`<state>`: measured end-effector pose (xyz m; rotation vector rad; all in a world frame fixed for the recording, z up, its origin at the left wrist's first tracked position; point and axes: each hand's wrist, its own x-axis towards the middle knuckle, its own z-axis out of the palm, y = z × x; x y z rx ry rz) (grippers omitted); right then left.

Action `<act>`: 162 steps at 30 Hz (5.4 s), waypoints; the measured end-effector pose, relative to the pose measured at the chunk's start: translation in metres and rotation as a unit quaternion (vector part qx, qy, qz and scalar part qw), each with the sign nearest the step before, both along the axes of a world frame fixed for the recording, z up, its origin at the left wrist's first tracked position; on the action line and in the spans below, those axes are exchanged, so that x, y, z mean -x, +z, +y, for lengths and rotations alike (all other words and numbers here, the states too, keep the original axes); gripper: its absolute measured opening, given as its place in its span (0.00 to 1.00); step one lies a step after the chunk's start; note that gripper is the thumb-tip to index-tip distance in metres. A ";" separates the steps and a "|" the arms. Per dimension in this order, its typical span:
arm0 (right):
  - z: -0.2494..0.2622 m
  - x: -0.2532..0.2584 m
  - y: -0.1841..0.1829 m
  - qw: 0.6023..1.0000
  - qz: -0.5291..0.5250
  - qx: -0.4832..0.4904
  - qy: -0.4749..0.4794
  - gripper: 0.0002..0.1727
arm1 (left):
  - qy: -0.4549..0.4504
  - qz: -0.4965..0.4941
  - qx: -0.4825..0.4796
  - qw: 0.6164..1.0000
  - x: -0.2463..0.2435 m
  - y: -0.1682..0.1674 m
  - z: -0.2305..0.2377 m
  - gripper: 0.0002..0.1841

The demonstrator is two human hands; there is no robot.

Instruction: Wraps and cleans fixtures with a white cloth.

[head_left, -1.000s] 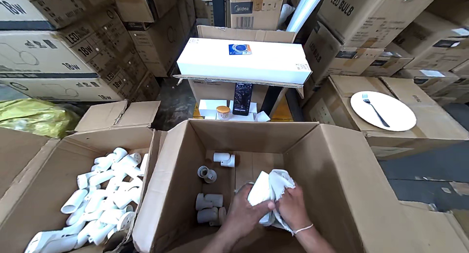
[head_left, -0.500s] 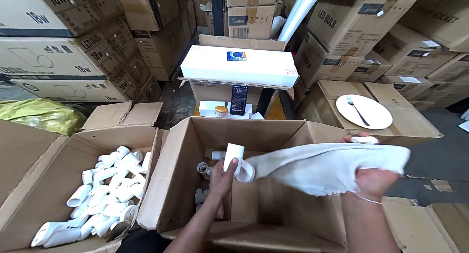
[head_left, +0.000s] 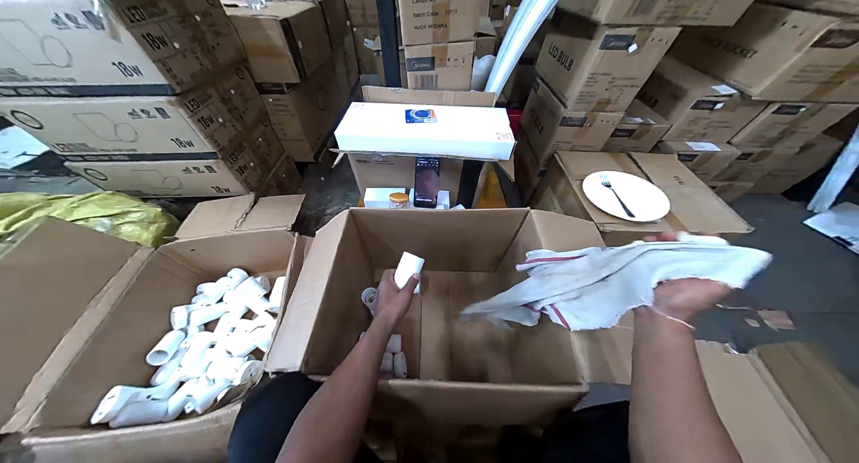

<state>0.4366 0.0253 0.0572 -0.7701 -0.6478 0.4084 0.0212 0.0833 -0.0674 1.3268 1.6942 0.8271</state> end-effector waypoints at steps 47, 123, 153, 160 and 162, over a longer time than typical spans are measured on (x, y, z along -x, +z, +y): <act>-0.086 0.186 -0.039 0.970 -0.231 0.074 -0.007 0.15 | -0.173 0.209 0.099 0.957 -0.007 0.034 -0.111 0.41; -0.015 0.229 -0.027 0.807 -0.145 0.394 0.416 0.21 | -0.022 0.204 -0.501 0.840 -0.017 0.066 -0.067 0.28; -0.003 0.199 -0.023 0.819 -0.129 0.299 0.473 0.18 | 0.102 -0.376 0.007 0.921 -0.054 0.114 -0.042 0.40; -0.004 0.193 -0.025 0.754 -0.138 0.348 0.539 0.19 | -0.055 -0.339 0.031 0.939 -0.027 0.104 -0.071 0.21; -0.006 0.198 -0.029 0.730 -0.172 0.364 0.552 0.18 | -0.085 -0.364 0.078 0.924 -0.013 0.094 -0.079 0.23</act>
